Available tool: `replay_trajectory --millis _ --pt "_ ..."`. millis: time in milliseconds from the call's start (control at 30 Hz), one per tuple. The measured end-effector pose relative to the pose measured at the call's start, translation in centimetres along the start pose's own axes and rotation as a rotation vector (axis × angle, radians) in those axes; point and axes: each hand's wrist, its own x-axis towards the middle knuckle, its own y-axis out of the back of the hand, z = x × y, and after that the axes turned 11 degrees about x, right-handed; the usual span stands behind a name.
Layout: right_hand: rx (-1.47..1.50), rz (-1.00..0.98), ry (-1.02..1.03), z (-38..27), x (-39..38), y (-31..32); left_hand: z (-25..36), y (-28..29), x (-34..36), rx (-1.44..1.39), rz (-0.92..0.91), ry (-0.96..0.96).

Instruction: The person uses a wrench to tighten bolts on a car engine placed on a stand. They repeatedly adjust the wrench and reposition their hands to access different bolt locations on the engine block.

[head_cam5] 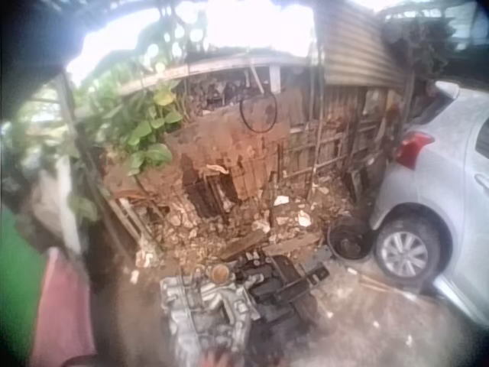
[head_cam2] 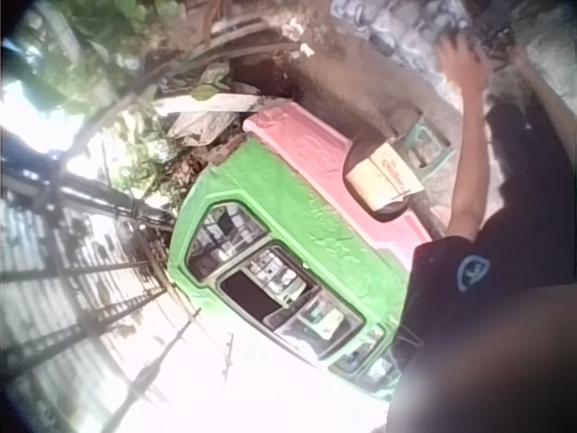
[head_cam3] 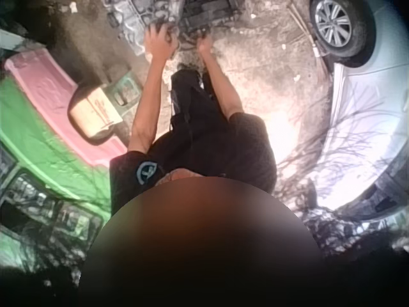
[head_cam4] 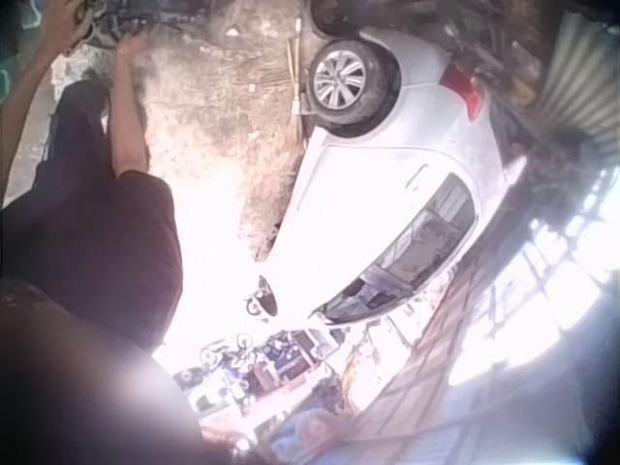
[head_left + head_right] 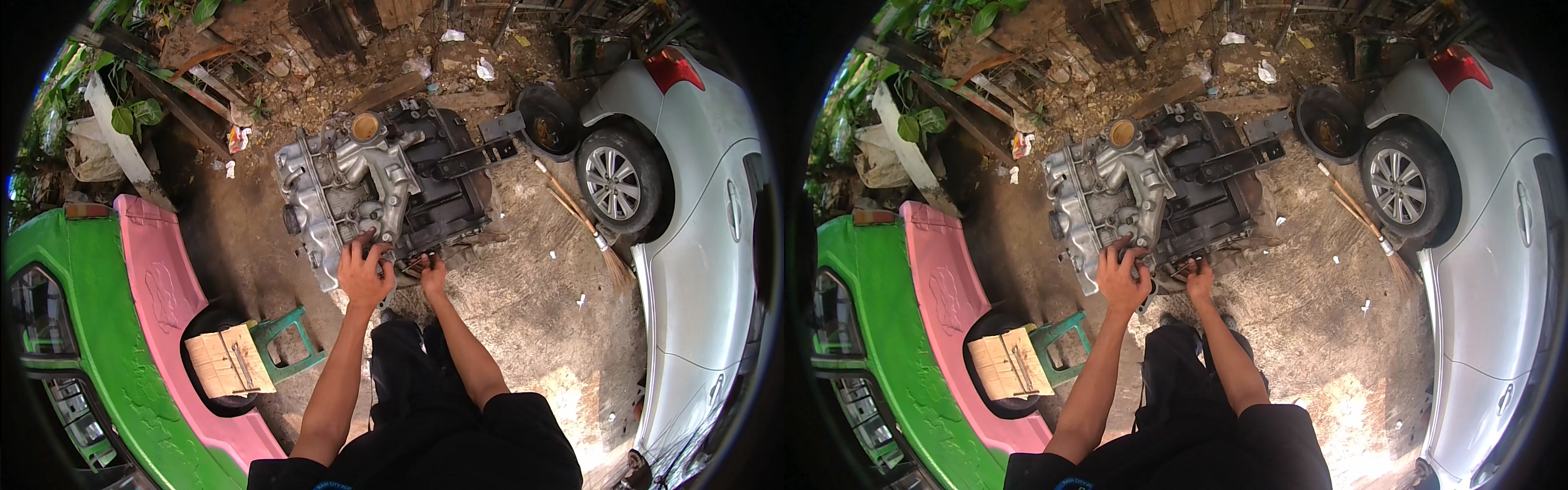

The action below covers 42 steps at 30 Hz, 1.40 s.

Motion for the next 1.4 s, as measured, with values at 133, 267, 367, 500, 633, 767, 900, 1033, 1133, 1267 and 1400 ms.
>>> replay_trajectory --millis 133,267,367,500,633,767,900,1033,1133,1267,1400 --pt "0.065 0.043 -0.117 -0.3 0.1 -0.2 0.0 0.0 0.0 0.004 -0.004 -0.002" --pt "-0.096 0.025 -0.031 -0.9 0.0 -0.7 0.0 0.0 0.0 -0.006 -0.005 0.0" --pt "-0.331 0.053 0.055 -2.0 -0.4 -1.4 0.0 0.0 0.0 -0.02 0.0 0.001" --pt "-0.558 0.078 -0.027 -3.9 -1.1 -1.8 0.1 0.0 0.0 0.001 -0.012 0.006" --pt "-0.594 0.025 -0.054 -4.6 -1.2 -1.6 0.0 0.1 0.0 -0.009 -0.008 0.0" --pt "-0.593 0.002 0.056 -3.5 -1.0 -1.2 0.0 0.0 0.0 -0.017 -0.005 0.003" --pt "-0.669 0.015 0.037 -2.6 -0.2 -1.5 0.0 0.1 0.0 -0.003 -0.012 0.005" --pt "0.317 0.107 -0.454 -3.5 1.3 -0.8 0.1 0.2 0.2 0.007 0.022 -0.02" --pt "1.154 -0.205 -0.933 -5.9 2.2 2.7 0.3 0.3 0.2 -0.007 0.032 -0.025" --pt "1.101 0.024 -0.814 -7.1 0.8 2.1 0.2 0.3 0.3 -0.009 0.04 -0.027" --pt "0.955 0.018 -0.743 -7.9 -0.7 1.4 0.2 0.2 0.4 0.0 0.053 -0.034"
